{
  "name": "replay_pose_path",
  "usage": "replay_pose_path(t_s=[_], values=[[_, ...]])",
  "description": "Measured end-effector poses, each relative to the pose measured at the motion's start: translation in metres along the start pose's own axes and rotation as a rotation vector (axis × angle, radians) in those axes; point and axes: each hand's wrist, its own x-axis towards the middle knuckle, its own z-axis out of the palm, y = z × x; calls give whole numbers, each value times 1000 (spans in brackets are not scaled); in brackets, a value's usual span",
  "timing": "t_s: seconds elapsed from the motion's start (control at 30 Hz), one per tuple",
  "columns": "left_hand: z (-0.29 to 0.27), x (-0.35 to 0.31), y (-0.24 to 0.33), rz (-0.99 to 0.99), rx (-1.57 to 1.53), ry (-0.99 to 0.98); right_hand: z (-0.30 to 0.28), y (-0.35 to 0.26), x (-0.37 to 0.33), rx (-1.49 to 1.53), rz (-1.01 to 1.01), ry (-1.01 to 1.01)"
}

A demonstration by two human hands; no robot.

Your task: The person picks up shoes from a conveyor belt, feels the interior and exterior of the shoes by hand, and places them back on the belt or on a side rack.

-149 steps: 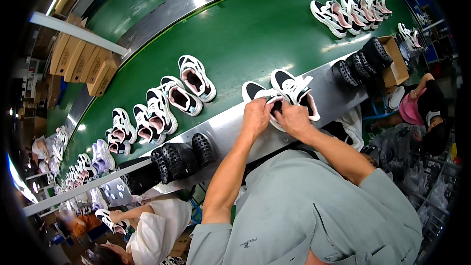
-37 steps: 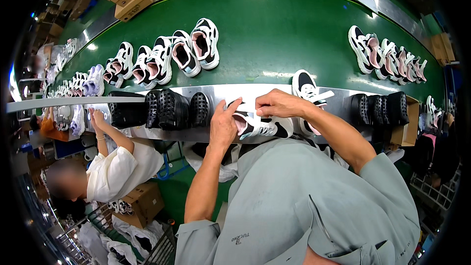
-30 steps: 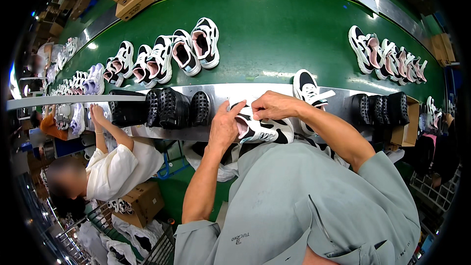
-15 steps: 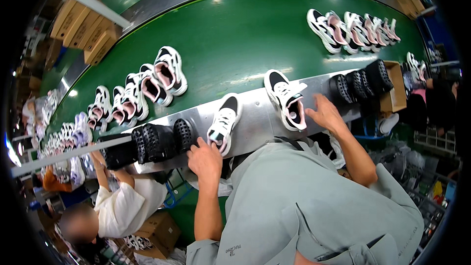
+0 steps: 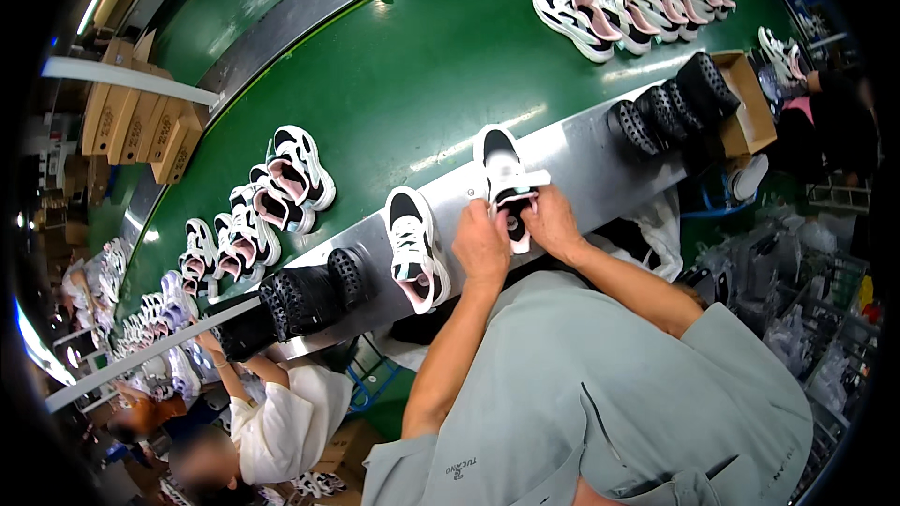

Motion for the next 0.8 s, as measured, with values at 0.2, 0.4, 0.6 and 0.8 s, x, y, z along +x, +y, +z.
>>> replay_pose_path(t_s=[0.2,0.4,0.6,0.8], values=[[-1,12,-4,372,65,225,-1,-7,3,44,76,25],[-20,-10,-8,275,167,197,0,-22,2,121,186,-113],[-23,-26,14,41,202,115,50,-10,-19,304,-4,-136],[-12,-32,-15,-327,-97,184,37,-28,-20,332,108,-214]])
